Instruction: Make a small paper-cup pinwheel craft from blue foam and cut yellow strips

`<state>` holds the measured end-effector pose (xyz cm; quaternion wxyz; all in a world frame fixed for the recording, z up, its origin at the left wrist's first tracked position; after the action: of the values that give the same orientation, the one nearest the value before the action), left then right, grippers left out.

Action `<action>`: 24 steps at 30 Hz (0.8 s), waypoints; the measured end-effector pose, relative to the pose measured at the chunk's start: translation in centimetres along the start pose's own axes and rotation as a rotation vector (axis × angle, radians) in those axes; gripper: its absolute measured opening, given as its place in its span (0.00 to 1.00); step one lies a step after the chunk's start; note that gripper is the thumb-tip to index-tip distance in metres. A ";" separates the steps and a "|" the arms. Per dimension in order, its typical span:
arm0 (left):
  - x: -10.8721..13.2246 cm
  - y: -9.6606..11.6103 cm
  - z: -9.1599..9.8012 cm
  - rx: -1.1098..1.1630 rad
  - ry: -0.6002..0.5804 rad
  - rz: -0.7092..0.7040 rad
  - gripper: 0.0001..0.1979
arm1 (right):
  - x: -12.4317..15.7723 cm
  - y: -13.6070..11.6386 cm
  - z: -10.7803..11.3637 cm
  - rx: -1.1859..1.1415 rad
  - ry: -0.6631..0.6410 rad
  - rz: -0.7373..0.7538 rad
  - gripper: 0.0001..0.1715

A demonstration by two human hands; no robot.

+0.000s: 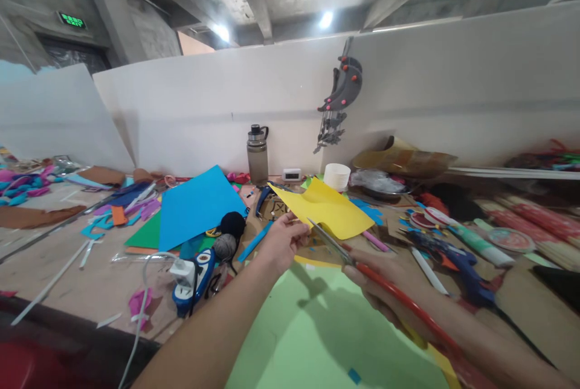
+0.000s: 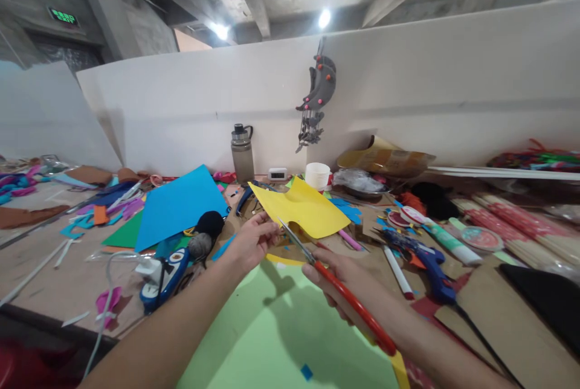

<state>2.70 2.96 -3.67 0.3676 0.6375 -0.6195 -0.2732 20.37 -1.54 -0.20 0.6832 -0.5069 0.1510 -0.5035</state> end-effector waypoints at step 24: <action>-0.2 0.0 -0.1 -0.025 -0.002 -0.039 0.19 | -1.4 0.5 -1.1 0.022 -0.023 -0.041 0.20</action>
<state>2.82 3.13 -3.61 0.3696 0.6443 -0.6041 -0.2888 19.16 -0.96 -1.54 0.6797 -0.5081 0.1273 -0.5134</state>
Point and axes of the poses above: each hand's wrist, its own x-axis away from the middle knuckle, its own z-axis out of the back of the hand, y = z × x, the point moved 5 cm from there along -x, towards the middle knuckle, and after that the axes turned 3 degrees about -z, right-handed, at the moved point
